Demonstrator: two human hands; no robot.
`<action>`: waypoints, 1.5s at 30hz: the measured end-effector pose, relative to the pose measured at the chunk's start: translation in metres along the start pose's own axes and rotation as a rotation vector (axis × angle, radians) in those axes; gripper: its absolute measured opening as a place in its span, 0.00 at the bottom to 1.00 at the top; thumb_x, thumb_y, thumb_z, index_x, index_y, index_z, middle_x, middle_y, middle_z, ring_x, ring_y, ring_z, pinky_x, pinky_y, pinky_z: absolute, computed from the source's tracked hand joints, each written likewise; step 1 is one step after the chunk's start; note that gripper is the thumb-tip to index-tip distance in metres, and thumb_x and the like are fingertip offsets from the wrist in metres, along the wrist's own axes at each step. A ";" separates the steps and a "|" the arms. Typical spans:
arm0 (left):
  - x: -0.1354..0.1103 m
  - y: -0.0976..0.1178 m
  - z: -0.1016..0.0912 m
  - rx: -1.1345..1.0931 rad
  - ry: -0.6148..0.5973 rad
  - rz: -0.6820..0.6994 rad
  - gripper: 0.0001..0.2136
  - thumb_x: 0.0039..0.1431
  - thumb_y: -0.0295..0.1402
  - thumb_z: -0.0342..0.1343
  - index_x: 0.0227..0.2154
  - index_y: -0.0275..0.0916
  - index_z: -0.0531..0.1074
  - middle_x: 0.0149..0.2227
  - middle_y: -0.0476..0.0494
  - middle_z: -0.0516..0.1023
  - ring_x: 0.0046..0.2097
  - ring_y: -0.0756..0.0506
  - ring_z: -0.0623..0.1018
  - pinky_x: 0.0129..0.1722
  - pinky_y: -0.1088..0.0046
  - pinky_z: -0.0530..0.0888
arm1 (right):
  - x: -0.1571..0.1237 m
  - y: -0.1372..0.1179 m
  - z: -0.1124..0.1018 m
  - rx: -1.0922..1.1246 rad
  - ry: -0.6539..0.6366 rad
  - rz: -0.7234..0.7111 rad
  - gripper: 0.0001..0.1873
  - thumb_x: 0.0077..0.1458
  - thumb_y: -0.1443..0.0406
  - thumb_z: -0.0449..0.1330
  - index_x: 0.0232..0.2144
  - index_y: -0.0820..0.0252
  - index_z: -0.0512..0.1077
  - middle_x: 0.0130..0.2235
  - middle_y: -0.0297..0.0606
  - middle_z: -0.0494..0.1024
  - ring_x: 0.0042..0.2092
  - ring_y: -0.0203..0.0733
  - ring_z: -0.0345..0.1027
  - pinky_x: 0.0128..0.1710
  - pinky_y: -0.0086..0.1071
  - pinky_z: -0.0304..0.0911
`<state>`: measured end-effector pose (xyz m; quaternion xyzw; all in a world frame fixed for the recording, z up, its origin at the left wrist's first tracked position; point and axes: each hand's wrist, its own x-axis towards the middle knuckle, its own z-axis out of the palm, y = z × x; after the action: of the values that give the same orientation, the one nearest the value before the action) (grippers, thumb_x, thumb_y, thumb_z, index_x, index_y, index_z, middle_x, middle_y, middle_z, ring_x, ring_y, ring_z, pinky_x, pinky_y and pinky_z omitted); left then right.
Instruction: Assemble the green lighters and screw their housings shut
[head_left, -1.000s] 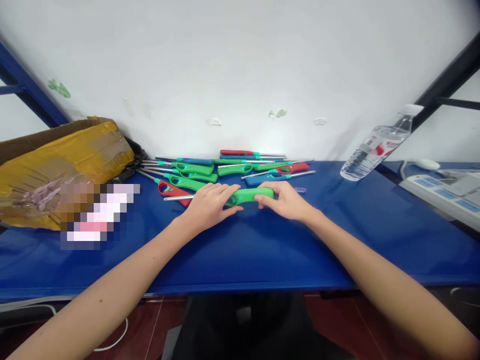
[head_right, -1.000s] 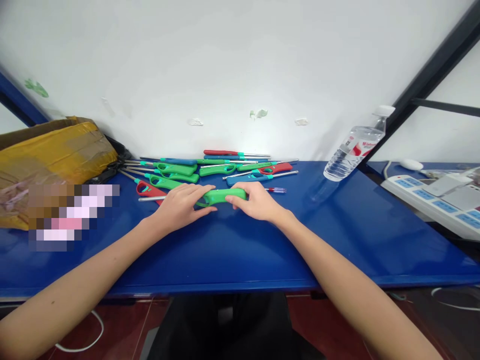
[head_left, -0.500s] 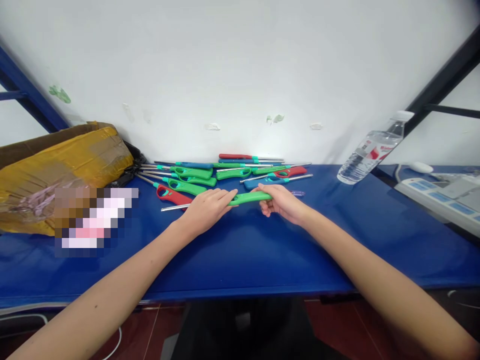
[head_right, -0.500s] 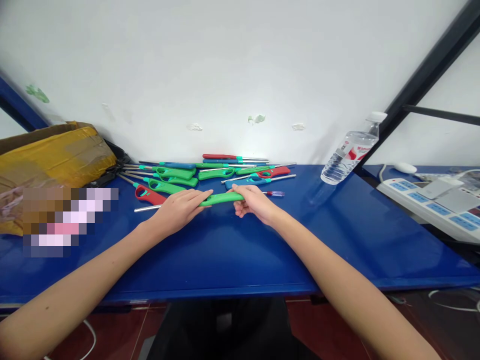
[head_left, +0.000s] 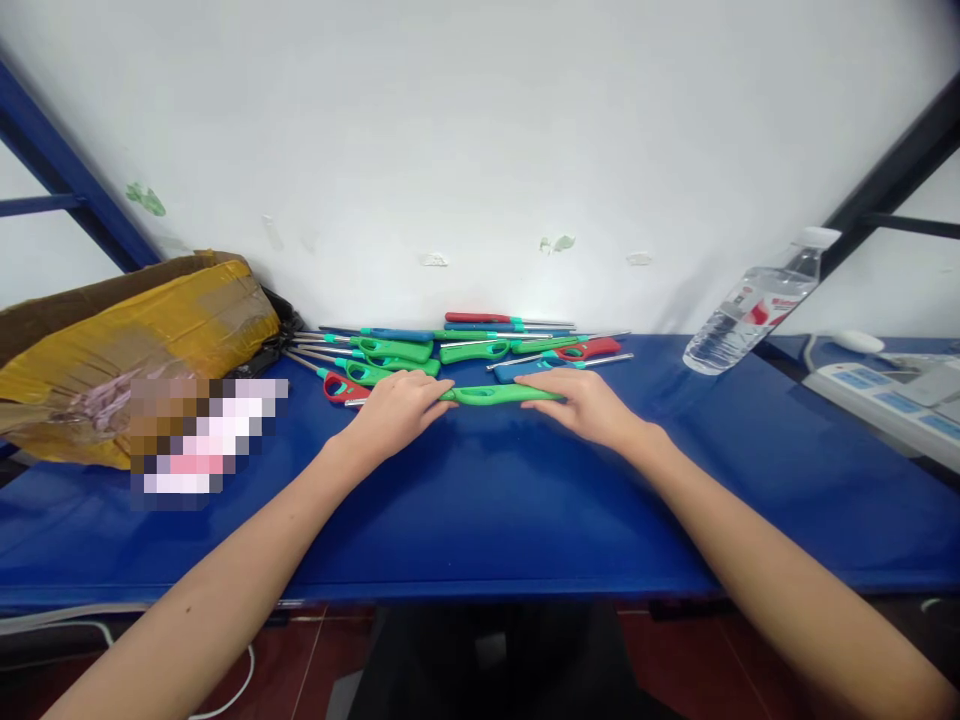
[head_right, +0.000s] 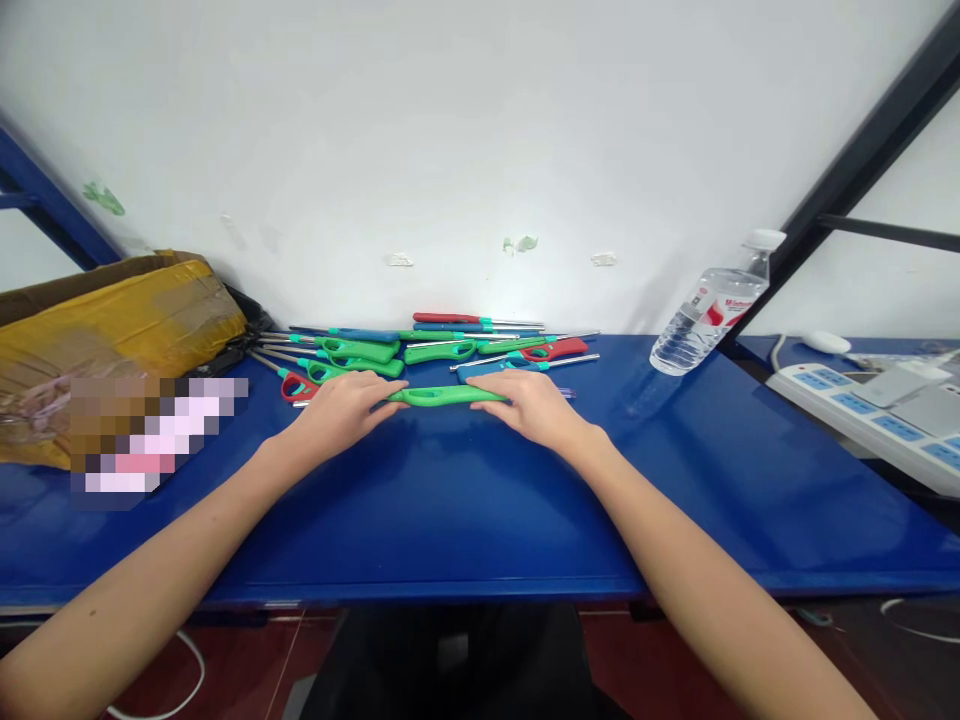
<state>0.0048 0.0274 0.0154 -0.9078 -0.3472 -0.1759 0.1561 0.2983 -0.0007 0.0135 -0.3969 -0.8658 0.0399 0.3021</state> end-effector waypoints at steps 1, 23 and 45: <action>0.000 -0.002 -0.001 0.002 -0.017 0.004 0.13 0.67 0.38 0.53 0.46 0.37 0.76 0.36 0.40 0.81 0.37 0.42 0.79 0.35 0.70 0.71 | 0.000 0.001 -0.001 0.001 -0.007 0.010 0.18 0.61 0.60 0.61 0.52 0.56 0.76 0.48 0.41 0.82 0.48 0.49 0.77 0.50 0.42 0.70; -0.002 -0.002 0.001 0.011 0.013 -0.021 0.13 0.67 0.40 0.53 0.43 0.37 0.78 0.36 0.39 0.82 0.36 0.43 0.81 0.36 0.70 0.73 | 0.000 -0.015 0.005 -0.299 -0.098 0.107 0.20 0.60 0.60 0.59 0.53 0.57 0.73 0.47 0.43 0.80 0.46 0.51 0.74 0.43 0.39 0.68; 0.005 0.014 -0.017 -0.139 0.500 -0.089 0.15 0.64 0.31 0.55 0.52 0.38 0.70 0.57 0.33 0.71 0.59 0.37 0.70 0.58 0.51 0.69 | 0.006 -0.004 -0.028 0.126 0.151 0.266 0.20 0.58 0.55 0.61 0.47 0.61 0.77 0.45 0.40 0.82 0.45 0.52 0.75 0.45 0.40 0.68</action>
<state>0.0144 0.0130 0.0300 -0.8283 -0.3247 -0.4251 0.1665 0.3080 -0.0039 0.0406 -0.4900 -0.7763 0.1038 0.3828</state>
